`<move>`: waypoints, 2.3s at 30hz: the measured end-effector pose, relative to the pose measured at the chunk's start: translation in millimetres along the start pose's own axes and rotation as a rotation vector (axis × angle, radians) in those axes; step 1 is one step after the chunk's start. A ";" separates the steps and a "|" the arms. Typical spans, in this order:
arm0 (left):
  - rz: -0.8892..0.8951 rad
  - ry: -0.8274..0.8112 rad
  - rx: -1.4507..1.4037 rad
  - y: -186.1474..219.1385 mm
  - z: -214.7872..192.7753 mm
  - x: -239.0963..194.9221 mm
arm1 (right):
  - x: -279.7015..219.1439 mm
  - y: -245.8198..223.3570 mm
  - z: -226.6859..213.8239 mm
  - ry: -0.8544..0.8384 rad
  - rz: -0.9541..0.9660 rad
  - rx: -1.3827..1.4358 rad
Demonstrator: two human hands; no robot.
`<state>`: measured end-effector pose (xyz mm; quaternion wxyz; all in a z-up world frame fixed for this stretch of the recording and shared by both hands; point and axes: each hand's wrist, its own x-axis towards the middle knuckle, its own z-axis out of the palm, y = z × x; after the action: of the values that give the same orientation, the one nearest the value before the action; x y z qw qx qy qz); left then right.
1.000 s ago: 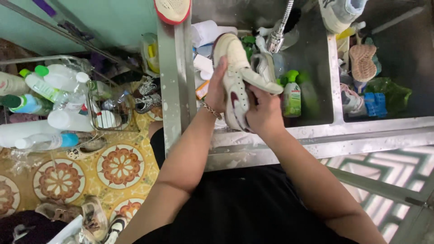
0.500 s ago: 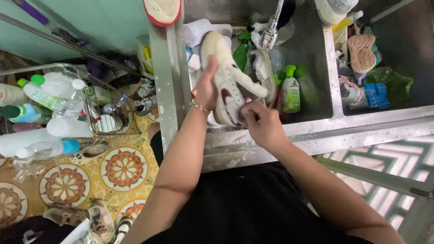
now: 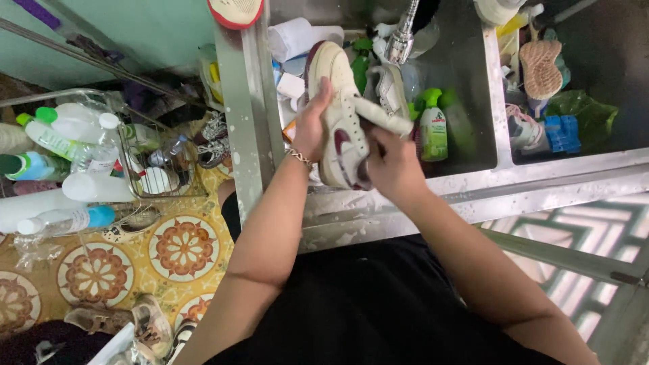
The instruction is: Cleaning sneakers with a brush and water, then applying a white coating with a paintbrush.
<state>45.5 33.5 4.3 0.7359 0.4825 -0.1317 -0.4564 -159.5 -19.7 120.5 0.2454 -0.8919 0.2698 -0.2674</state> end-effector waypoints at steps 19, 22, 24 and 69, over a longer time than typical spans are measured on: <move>0.633 -0.098 0.728 -62.4 -15.6 38.7 | 32.2 -21.9 -12.5 -0.018 0.077 0.002; 0.170 0.114 -0.303 -5.7 -4.9 9.5 | -7.8 -14.6 -5.9 -0.122 0.120 0.087; 0.074 0.093 -0.159 41.9 13.7 -16.8 | -25.9 -36.2 -17.8 -0.167 0.258 0.168; -0.288 -0.046 0.453 79.8 38.6 -18.0 | -33.6 68.4 -104.2 -0.155 -0.314 -0.387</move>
<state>54.7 34.5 94.3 0.5336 0.6381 -0.1771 -0.5261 -270.8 -79.8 145.8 0.0458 -0.9710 0.1546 -0.1765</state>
